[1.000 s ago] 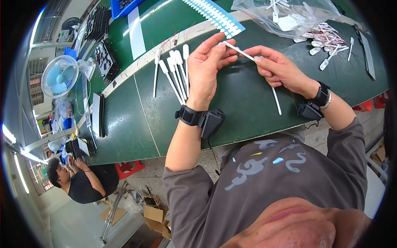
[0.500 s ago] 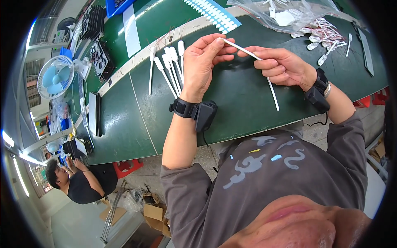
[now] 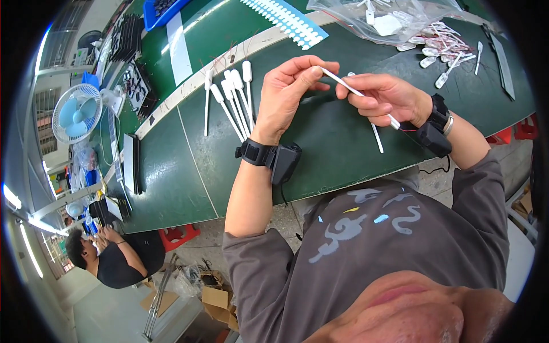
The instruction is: The person assembles electronic components by hand, picking up a white plastic casing and a wire, threading the wire through the casing, and pressing the two halves of the casing together. They then repeat the process with a second unit before setting the completed items aside on the green work surface.
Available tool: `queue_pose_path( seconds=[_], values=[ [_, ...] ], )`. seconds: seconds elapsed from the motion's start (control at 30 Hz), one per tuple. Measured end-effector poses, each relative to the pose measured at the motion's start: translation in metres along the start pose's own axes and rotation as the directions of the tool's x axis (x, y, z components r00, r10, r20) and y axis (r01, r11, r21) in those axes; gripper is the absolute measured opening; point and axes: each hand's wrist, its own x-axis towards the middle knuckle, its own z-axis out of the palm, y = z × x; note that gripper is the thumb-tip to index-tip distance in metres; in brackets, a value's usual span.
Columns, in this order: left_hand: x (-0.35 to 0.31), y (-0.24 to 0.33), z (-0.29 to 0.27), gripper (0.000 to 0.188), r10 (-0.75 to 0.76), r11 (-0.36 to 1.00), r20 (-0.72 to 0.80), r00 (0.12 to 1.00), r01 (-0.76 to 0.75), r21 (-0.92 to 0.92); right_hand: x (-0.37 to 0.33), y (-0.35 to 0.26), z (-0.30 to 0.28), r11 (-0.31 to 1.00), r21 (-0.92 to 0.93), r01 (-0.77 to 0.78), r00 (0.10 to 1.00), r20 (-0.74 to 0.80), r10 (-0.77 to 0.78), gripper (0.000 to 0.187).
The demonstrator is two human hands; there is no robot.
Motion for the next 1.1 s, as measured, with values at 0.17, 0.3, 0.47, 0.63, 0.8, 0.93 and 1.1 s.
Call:
queue_pose_path(
  seconds=[0.17,0.3,0.47,0.63,0.8,0.93,1.1],
  values=[
    [0.001,0.002,0.006,0.021,0.016,0.998,-0.022,1.0,-0.014,0.064,0.002,0.003,-0.008,0.998,-0.038,0.054,0.998,0.039,-0.053,0.03],
    [0.0,0.005,0.009,0.022,0.033,0.999,-0.169,0.985,-0.028,0.03,0.004,0.008,-0.002,0.955,-0.222,0.195,0.979,-0.009,-0.203,0.029],
    [-0.006,0.004,0.008,0.028,-0.005,0.956,-0.162,0.987,0.052,0.287,0.003,0.008,0.01,0.799,-0.556,0.228,0.939,-0.092,-0.332,0.028],
    [-0.007,0.0,0.01,0.031,0.075,0.87,-0.114,0.991,-0.009,0.492,0.0,0.007,0.01,0.695,-0.692,0.197,0.937,-0.076,-0.342,0.028],
    [-0.006,-0.001,0.009,0.033,0.109,0.778,-0.065,0.992,-0.045,0.626,0.001,0.005,0.007,0.664,-0.724,0.188,0.928,-0.091,-0.362,0.028],
    [-0.009,0.008,0.018,0.034,0.07,0.835,-0.103,0.992,-0.002,0.551,0.0,0.007,0.008,0.66,-0.724,0.201,0.93,-0.07,-0.36,0.029],
    [-0.009,0.005,0.014,0.035,0.031,0.841,-0.068,0.997,0.011,0.541,-0.004,0.007,0.014,0.674,-0.725,0.141,0.941,-0.113,-0.318,0.031]
  ],
)
